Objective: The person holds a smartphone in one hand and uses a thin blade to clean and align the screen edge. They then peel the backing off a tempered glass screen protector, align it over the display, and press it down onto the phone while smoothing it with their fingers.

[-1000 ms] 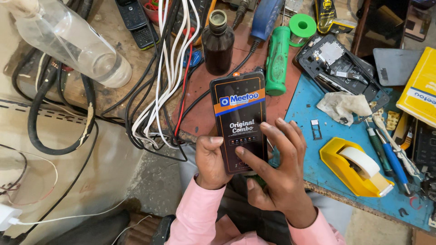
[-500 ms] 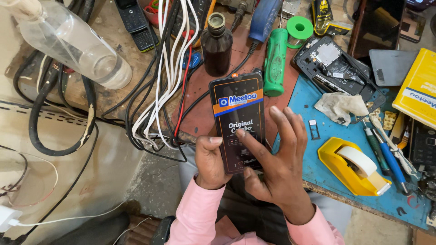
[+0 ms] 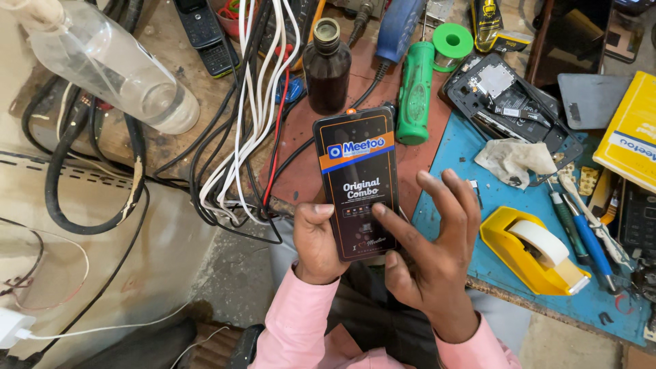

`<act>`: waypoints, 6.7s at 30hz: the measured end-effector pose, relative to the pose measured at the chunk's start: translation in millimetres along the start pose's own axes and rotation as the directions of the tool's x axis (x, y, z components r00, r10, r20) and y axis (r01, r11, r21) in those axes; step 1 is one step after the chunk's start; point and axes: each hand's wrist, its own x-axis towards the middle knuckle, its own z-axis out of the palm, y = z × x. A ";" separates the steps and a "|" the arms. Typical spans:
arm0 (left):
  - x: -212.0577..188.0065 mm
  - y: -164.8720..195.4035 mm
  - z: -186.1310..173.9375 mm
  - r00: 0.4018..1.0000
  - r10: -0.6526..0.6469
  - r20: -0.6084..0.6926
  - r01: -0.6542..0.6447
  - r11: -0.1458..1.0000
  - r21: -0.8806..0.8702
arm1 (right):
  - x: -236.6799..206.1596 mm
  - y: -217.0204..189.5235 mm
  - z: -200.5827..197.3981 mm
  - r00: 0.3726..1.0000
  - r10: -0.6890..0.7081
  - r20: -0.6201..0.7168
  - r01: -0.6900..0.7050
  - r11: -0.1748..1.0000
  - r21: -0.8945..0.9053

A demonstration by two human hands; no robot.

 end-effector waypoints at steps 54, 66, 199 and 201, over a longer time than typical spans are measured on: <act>0.6 -0.9 0.2 1.000 -0.007 -0.013 0.007 1.000 0.017 | -29.4 9.4 1.3 0.989 -0.144 -0.024 0.146 0.983 0.112; 0.6 0.3 -2.0 0.998 -0.057 0.039 0.059 0.997 -0.057 | -37.4 11.0 0.5 0.995 -0.025 -0.092 0.044 0.978 0.205; -1.0 -1.9 2.9 0.999 0.032 -0.029 -0.032 0.999 -0.009 | -35.3 7.2 6.8 0.988 0.052 -0.145 -0.013 0.967 0.256; -0.2 -2.7 2.8 0.999 0.034 -0.017 -0.034 0.999 -0.003 | -35.7 7.1 5.6 0.990 0.052 -0.133 -0.020 0.971 0.237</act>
